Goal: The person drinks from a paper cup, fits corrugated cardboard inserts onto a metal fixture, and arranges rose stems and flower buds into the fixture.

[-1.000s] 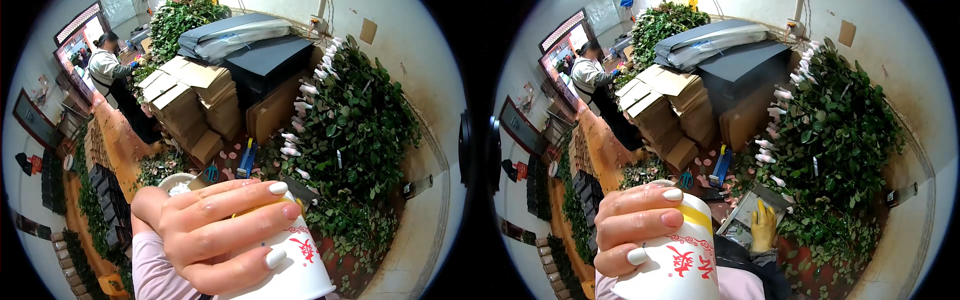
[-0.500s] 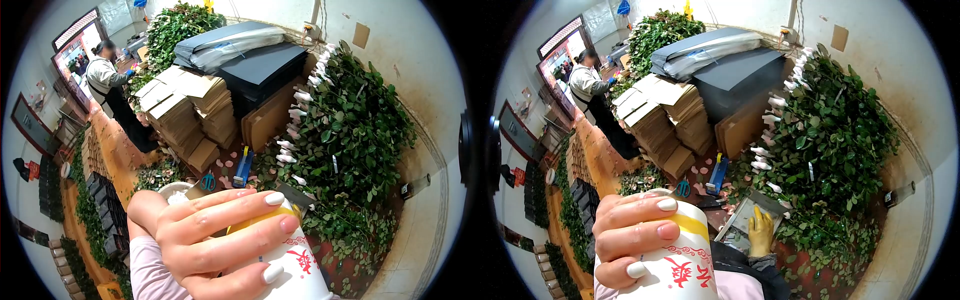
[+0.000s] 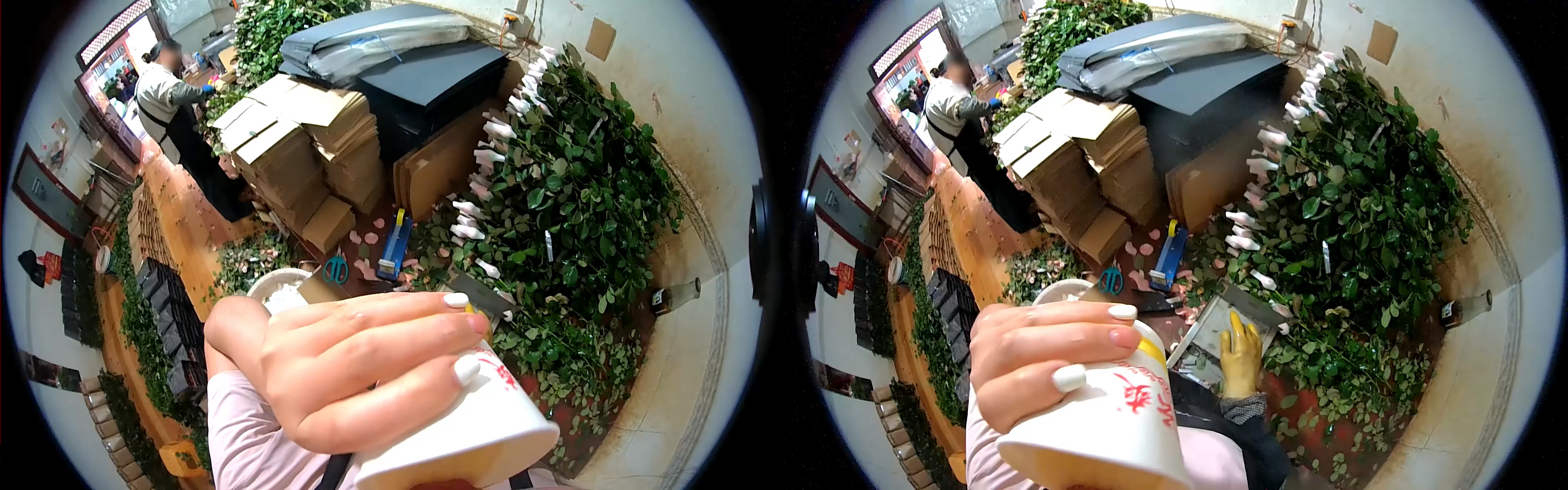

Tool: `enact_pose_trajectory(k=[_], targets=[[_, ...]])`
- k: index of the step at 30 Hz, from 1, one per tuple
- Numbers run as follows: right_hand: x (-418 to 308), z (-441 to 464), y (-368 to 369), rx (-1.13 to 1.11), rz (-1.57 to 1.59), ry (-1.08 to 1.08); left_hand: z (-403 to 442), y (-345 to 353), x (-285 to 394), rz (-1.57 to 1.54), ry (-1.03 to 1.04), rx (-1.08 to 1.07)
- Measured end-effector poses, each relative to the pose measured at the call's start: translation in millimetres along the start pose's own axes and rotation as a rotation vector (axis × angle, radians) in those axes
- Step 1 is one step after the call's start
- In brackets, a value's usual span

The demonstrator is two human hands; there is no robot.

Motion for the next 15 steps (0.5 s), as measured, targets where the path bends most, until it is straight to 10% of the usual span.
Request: enact_pose_trajectory(k=[5, 10, 15], targets=[[4.8, 1.3, 4.5, -0.018, -0.011, 0.022, -8.9, 1.0, -10.9, -0.164, -0.116, -0.166], [-2.7, 0.8, -1.6, -0.024, -0.018, 0.083, -41.2, 2.3, -28.3, -0.462, -0.658, -0.213], [5.7, 1.2, 5.8, -0.030, -0.016, 0.066, -71.8, 4.9, -61.3, -0.221, -0.555, -0.425]])
Point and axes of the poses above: each hand's wrist, its own z-axis towards the middle knuckle, its own y-axis out of the palm, x = y × z, the point moved 5 cm from there along z, towards the middle knuckle, and after that the axes turned 3 degrees about -x, right-handed, at the moved point
